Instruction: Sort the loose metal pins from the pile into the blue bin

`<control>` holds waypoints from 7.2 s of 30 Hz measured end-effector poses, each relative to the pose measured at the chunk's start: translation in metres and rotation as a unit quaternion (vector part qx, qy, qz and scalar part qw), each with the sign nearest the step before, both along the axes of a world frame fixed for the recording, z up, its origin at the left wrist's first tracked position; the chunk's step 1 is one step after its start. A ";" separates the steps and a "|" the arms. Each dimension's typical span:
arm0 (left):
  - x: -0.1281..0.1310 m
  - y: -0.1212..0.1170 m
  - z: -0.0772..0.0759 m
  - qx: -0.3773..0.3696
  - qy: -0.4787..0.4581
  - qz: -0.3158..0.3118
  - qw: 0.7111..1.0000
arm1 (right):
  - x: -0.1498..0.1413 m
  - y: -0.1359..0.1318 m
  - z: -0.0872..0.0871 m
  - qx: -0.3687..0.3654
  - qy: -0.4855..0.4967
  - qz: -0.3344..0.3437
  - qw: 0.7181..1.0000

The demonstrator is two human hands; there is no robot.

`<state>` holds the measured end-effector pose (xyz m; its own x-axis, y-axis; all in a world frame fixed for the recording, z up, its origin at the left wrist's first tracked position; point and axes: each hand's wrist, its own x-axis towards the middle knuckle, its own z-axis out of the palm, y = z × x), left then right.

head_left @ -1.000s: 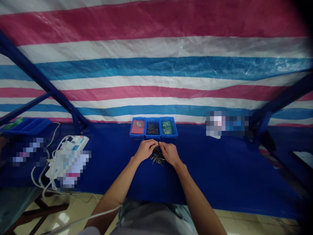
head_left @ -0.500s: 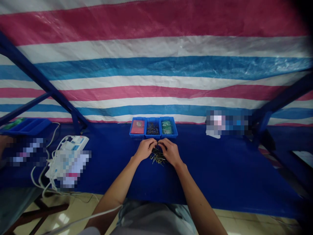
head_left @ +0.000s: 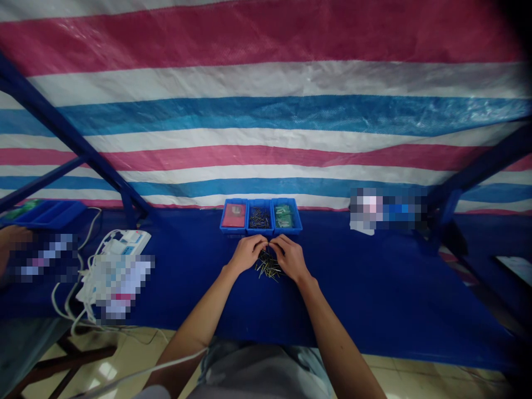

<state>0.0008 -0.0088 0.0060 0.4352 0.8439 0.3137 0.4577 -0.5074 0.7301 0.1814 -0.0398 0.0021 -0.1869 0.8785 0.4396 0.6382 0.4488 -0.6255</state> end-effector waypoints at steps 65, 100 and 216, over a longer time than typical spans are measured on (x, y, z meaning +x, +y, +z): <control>0.001 0.000 -0.001 0.012 -0.004 0.014 1.000 | 0.002 0.002 -0.003 0.021 0.012 -0.004 1.000; 0.001 0.001 -0.004 0.014 -0.001 0.013 1.000 | 0.002 0.002 0.000 0.008 0.025 0.008 1.000; -0.001 0.002 -0.005 0.009 -0.021 0.009 1.000 | 0.000 0.005 -0.008 0.050 0.015 -0.003 0.999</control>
<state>0.0002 -0.0067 0.0013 0.4060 0.8454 0.3471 0.4358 -0.5130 0.7395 0.1816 -0.0347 -0.0059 -0.1676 0.8312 0.5300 0.6223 0.5062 -0.5971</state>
